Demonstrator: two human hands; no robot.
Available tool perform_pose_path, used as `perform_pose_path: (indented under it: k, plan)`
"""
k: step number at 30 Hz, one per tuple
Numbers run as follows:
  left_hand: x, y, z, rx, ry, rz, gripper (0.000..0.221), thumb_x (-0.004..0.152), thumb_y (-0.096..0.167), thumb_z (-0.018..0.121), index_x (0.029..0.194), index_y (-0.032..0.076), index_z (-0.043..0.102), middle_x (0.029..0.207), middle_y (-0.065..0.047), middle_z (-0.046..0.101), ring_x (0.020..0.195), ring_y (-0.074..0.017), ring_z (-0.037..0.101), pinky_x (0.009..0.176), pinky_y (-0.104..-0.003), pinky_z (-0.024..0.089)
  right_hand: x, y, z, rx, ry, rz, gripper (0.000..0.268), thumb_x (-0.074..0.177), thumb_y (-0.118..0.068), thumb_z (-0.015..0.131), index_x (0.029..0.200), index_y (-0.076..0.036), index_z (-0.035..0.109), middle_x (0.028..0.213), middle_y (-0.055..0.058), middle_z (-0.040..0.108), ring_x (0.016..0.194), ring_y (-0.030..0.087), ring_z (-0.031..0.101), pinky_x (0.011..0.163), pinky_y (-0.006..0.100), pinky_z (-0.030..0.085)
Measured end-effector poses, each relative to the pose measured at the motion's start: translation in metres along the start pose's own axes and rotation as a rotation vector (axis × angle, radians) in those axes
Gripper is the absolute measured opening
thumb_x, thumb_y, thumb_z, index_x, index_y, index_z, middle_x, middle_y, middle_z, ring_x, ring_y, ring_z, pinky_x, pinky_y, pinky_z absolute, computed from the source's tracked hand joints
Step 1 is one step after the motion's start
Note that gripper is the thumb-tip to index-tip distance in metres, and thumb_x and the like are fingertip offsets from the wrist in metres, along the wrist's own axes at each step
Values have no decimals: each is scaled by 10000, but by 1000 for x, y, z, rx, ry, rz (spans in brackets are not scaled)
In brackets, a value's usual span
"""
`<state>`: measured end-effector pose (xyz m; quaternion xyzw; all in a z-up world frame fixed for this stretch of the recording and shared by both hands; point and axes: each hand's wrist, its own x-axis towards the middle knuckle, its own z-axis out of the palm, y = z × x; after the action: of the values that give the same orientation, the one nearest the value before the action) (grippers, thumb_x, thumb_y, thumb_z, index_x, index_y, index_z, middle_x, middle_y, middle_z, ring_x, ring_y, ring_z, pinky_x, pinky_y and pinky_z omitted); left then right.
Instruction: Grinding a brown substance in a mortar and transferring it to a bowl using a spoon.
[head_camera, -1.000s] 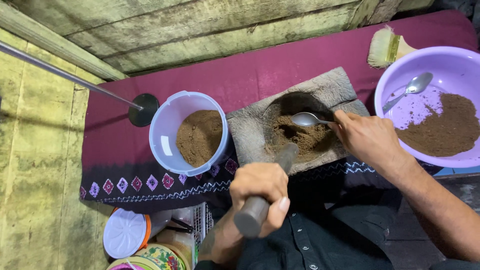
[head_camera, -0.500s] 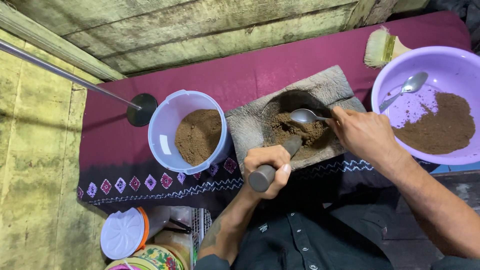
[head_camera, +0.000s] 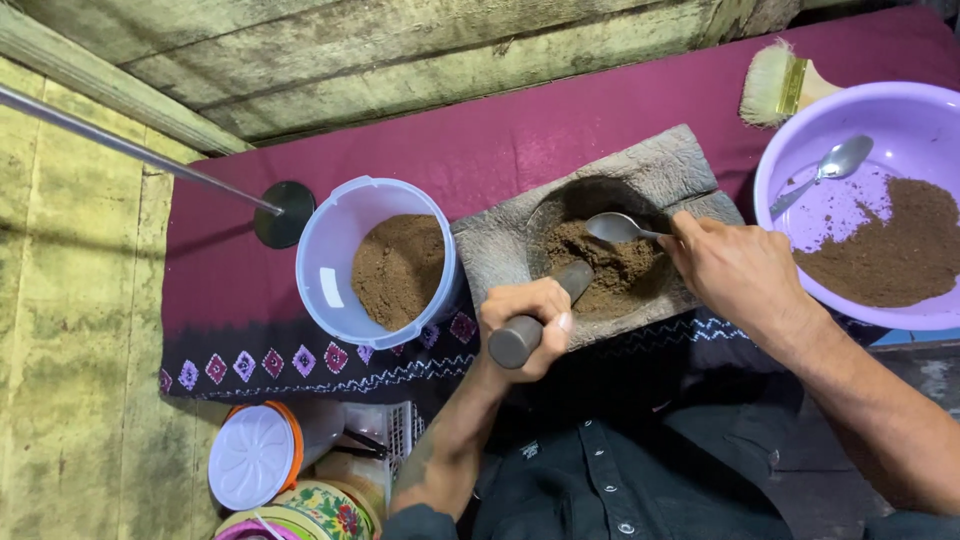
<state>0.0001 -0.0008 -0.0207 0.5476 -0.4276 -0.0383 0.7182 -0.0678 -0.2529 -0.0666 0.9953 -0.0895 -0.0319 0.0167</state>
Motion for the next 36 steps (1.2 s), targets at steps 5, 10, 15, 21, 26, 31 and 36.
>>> perform_pose_path:
  k: [5,10,15,21,26,31,36]
  plan:
    - [-4,9,7,77,49,7,260,875,29,563,635,51,466,608,-64,506,516,-191,472,555,-319,409,1,-13,-5,-168,38,-5,171,1089,-279,403,1122,-174,534,854,15,696,714,249,735,442,394,529]
    - [5,14,6,-100,48,245,358,873,-14,644,551,82,521,495,-72,530,398,-252,494,446,-328,437,25,-14,32,-314,237,-128,194,952,-216,454,1081,-228,599,819,-23,668,725,189,718,566,344,564]
    - [11,51,4,-156,45,207,360,870,-12,649,544,81,529,478,-63,546,382,-248,522,444,-345,477,32,-22,10,-262,-20,-291,343,958,-183,464,1241,-282,628,953,-22,763,779,173,752,607,341,605]
    - [-12,2,10,-36,67,185,258,823,11,674,586,73,597,523,-99,554,432,-307,560,471,-365,468,-4,-1,-17,-377,43,-183,263,984,-180,481,1225,-248,562,941,-2,733,776,167,743,569,331,596]
    - [5,-18,18,-28,62,171,303,867,41,660,585,111,573,529,-53,562,427,-254,510,463,-326,431,-10,-4,-12,-475,197,-132,163,941,-174,472,1025,-225,602,826,-9,657,744,186,714,583,331,559]
    - [2,-12,12,-52,113,228,322,870,-2,655,579,83,547,521,-82,552,417,-266,497,453,-342,436,19,-18,19,-426,134,-146,142,913,-177,482,910,-267,593,712,-38,645,656,194,721,560,374,538]
    - [-3,19,7,-148,151,299,344,884,-13,663,576,70,534,510,-78,546,397,-252,505,438,-329,445,60,-18,38,-94,-250,-185,238,890,-256,543,978,-132,726,737,131,761,763,393,774,627,574,579]
